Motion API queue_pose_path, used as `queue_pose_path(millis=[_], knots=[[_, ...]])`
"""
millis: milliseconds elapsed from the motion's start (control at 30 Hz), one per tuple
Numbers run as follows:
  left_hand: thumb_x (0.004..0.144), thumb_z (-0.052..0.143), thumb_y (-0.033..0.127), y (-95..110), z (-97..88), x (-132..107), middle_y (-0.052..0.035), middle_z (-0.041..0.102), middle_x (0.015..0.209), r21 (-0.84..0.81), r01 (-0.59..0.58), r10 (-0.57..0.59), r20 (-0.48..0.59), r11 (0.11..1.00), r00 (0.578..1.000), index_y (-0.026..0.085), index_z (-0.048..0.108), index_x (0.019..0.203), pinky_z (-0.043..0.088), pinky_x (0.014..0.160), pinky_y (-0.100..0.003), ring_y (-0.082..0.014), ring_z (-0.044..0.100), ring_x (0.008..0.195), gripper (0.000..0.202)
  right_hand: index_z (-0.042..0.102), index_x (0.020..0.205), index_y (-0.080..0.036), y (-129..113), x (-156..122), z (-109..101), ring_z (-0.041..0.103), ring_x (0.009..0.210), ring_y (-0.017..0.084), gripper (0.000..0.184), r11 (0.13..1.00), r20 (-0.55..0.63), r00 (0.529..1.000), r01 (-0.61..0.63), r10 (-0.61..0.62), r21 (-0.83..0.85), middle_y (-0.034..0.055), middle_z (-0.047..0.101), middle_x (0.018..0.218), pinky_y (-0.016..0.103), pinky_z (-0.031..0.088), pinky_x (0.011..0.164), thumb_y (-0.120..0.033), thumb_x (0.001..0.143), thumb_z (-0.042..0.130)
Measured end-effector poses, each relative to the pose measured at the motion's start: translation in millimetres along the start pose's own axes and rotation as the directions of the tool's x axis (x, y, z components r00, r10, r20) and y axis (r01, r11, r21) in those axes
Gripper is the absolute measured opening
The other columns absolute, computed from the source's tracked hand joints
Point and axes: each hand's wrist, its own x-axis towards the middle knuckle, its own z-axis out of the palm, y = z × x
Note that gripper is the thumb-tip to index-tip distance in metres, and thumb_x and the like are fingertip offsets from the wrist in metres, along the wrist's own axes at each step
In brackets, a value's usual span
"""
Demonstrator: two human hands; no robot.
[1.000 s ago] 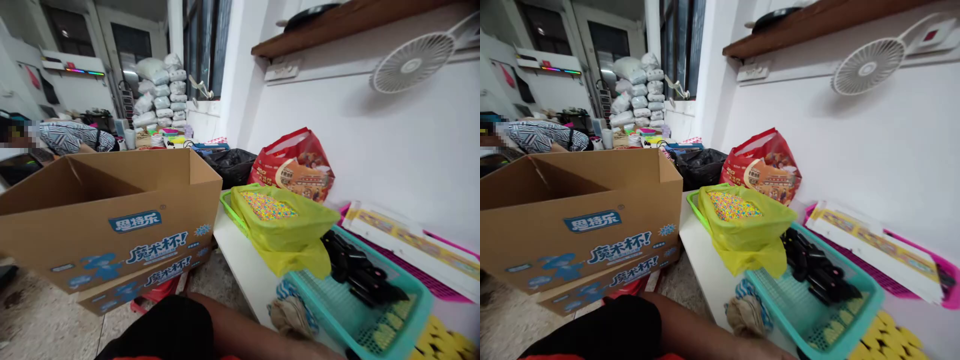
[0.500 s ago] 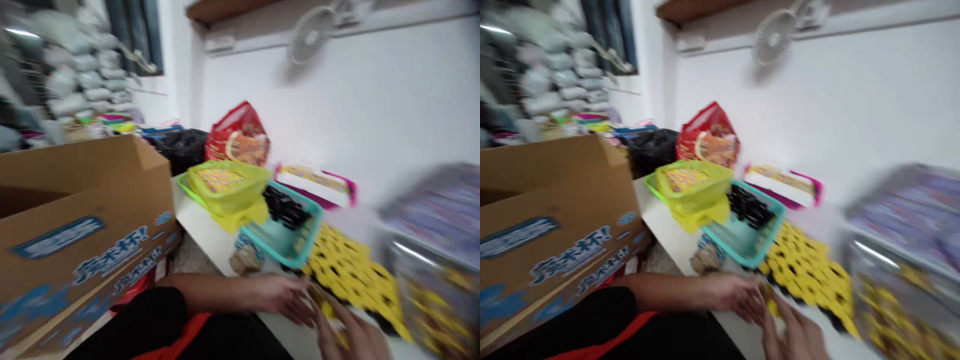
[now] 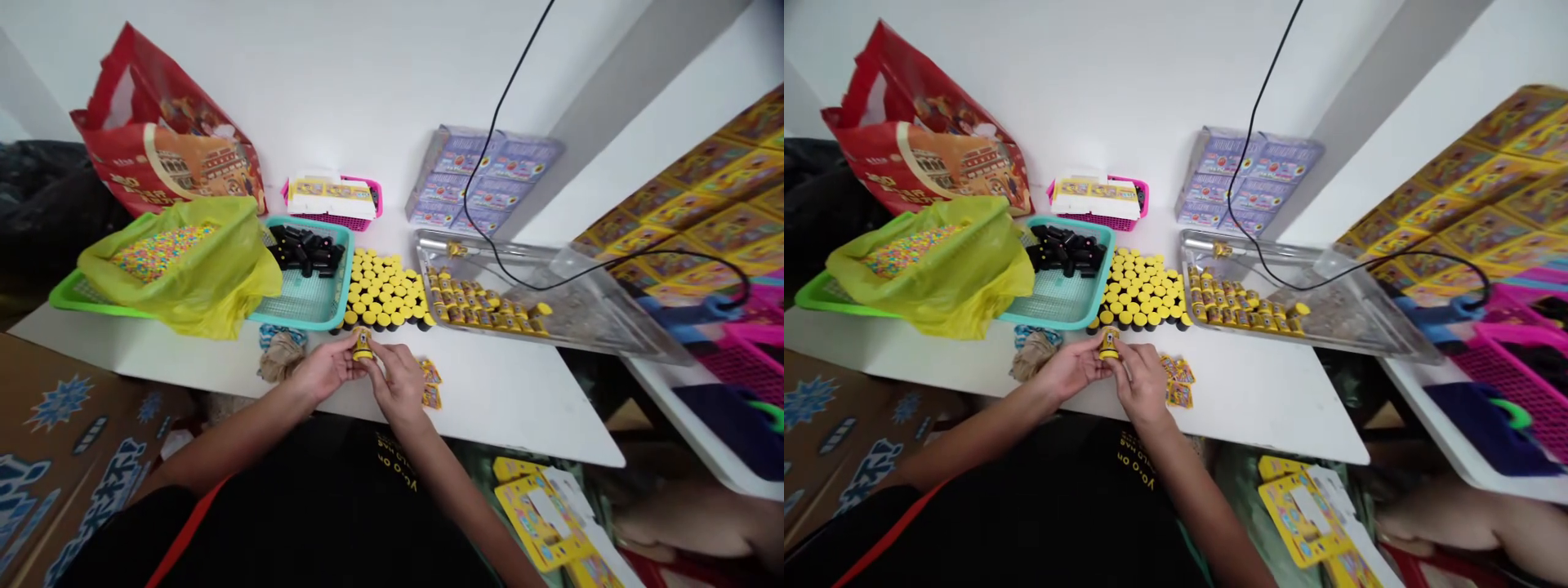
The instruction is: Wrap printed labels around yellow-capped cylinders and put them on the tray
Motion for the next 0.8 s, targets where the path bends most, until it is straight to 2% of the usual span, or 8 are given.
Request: queue_pose_path(millis=[100, 200, 367, 467, 533, 633, 800], knots=[[0.081, 0.071, 0.034, -1, 0.4, 0, -0.0067, 0.069, 0.079, 0.048, -0.042, 0.043, -0.012, 0.998, 0.999, 0.012, 0.068, 0.090, 0.051, 0.069, -0.028, -0.0138, 0.063, 0.068, 0.024, 0.066, 0.119, -0.024, 1, 1, 2, 0.062, 0.085, 0.022, 0.028, 1.000, -0.011, 1.000, 0.028, -0.028, -0.013, 0.0085, 0.067, 0.093, 0.038, 0.054, 0.075, -0.027, 0.092, 0.057], [0.080, 0.072, 0.034, -3, 0.4, -2, -0.0069, 0.068, 0.079, 0.073, -0.029, 0.029, -0.001, 0.997, 1.000, 0.012, 0.067, 0.093, 0.051, 0.069, -0.028, -0.0143, 0.064, 0.069, 0.026, 0.065, 0.121, -0.025, 1, 1, 3, 0.062, 0.086, 0.021, 0.030, 0.999, -0.022, 0.999, 0.036, -0.036, 0.011, 0.0084, 0.067, 0.095, 0.037, 0.054, 0.074, -0.024, 0.092, 0.058], [0.082, 0.069, 0.031, -4, -1.6, -6, -0.0054, 0.066, 0.074, 0.099, -0.047, 0.048, -0.009, 0.994, 0.999, 0.013, 0.063, 0.091, 0.052, 0.069, -0.030, -0.0153, 0.064, 0.064, 0.021, 0.067, 0.117, -0.024, 6, -2, 7, 0.060, 0.083, 0.020, 0.028, 0.986, -0.031, 0.986, 0.167, -0.166, 0.018, 0.0072, 0.068, 0.092, 0.034, 0.053, 0.071, -0.018, 0.090, 0.060], [0.085, 0.064, 0.036, -3, -1.6, -6, -0.0068, 0.065, 0.074, 0.095, -0.007, 0.006, 0.018, 0.995, 1.000, 0.012, 0.063, 0.089, 0.052, 0.068, -0.032, -0.0169, 0.063, 0.065, 0.025, 0.067, 0.116, -0.023, 8, -4, 7, 0.059, 0.082, 0.020, 0.028, 0.977, -0.015, 0.977, 0.210, -0.211, -0.041, 0.0077, 0.068, 0.091, 0.034, 0.052, 0.069, -0.016, 0.089, 0.060], [0.083, 0.067, 0.039, -2, -0.9, -5, -0.0065, 0.065, 0.077, 0.101, -0.034, 0.036, -0.016, 0.994, 0.999, 0.012, 0.065, 0.088, 0.051, 0.067, -0.031, -0.0159, 0.062, 0.066, 0.028, 0.067, 0.116, -0.024, 7, -5, 7, 0.059, 0.082, 0.021, 0.029, 0.970, -0.001, 0.972, 0.234, -0.234, -0.063, 0.0074, 0.067, 0.091, 0.035, 0.052, 0.069, -0.016, 0.089, 0.061], [0.076, 0.076, 0.037, -4, 0.0, -4, -0.0052, 0.065, 0.079, 0.123, -0.108, 0.119, -0.086, 0.986, 0.989, 0.011, 0.067, 0.085, 0.048, 0.065, -0.027, -0.0137, 0.061, 0.067, 0.029, 0.062, 0.123, -0.023, 5, -6, 7, 0.060, 0.084, 0.021, 0.034, 0.979, -0.017, 0.979, 0.201, -0.202, -0.029, 0.0075, 0.066, 0.092, 0.036, 0.053, 0.072, -0.020, 0.089, 0.062], [0.071, 0.080, 0.032, -9, -1.5, -5, -0.0038, 0.065, 0.076, 0.092, -0.102, 0.115, -0.143, 0.990, 0.983, 0.011, 0.069, 0.085, 0.047, 0.062, -0.025, -0.0120, 0.059, 0.064, 0.028, 0.059, 0.126, -0.020, 4, -9, 12, 0.061, 0.083, 0.020, 0.035, 0.991, -0.011, 0.993, 0.119, -0.118, 0.069, 0.0079, 0.066, 0.091, 0.035, 0.054, 0.072, -0.024, 0.091, 0.061]])
